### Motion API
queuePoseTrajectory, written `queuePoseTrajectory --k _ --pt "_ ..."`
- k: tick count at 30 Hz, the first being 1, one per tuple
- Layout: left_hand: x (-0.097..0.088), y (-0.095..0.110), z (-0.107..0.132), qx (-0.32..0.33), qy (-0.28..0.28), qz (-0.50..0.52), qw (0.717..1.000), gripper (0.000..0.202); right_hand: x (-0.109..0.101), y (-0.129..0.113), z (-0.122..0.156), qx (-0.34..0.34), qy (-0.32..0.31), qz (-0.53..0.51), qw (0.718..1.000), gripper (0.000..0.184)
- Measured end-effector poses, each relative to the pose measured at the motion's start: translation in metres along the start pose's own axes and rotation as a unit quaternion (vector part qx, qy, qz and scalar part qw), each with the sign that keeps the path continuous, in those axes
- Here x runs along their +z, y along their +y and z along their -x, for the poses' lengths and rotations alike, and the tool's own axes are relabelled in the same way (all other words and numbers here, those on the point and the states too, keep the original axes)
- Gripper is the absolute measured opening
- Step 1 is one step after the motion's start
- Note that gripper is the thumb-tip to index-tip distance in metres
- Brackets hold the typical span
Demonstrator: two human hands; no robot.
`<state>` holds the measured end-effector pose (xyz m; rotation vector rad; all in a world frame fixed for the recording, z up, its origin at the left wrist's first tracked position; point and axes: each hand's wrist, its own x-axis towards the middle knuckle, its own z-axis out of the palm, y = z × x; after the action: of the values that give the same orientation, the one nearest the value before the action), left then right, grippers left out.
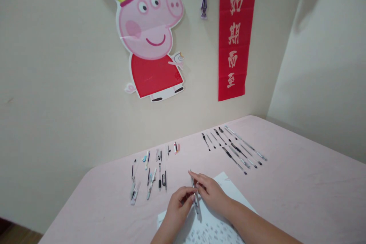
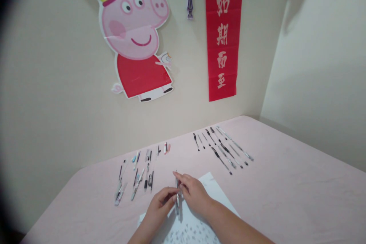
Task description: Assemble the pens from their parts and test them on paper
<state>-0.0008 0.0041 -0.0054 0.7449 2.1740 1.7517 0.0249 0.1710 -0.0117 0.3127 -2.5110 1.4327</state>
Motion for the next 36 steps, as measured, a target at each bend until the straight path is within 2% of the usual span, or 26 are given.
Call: queuePoseTrajectory --k 4,8,13,17,22,29,36 --pt "-0.002 -0.006 -0.003 -0.036 0.064 0.052 0.996 0.031 -0.002 -0.006 0.003 -0.001 -0.001 -0.01 1.0 0.047" --pt "-0.005 -0.009 -0.005 -0.043 0.129 0.065 0.989 0.033 -0.003 -0.015 0.006 -0.011 -0.042 -0.022 0.999 0.041" --pt "-0.005 -0.013 -0.005 -0.043 0.161 0.063 0.984 0.032 -0.001 -0.023 0.011 -0.073 -0.077 0.047 0.993 0.02" --pt "-0.005 -0.014 -0.006 -0.039 0.171 0.059 0.983 0.033 -0.001 -0.026 0.012 -0.121 -0.098 0.083 0.984 0.023" --pt "-0.006 -0.011 -0.006 -0.038 0.169 0.033 0.984 0.038 0.0 -0.027 0.01 -0.122 -0.105 0.123 0.979 0.02" --pt "-0.003 -0.018 -0.004 -0.026 0.14 -0.001 0.99 0.049 0.002 -0.012 0.005 -0.057 -0.035 0.146 0.987 0.028" --pt "-0.001 -0.024 -0.003 -0.033 0.121 -0.004 0.992 0.047 -0.01 0.001 -0.003 0.022 0.049 0.075 0.996 0.031"
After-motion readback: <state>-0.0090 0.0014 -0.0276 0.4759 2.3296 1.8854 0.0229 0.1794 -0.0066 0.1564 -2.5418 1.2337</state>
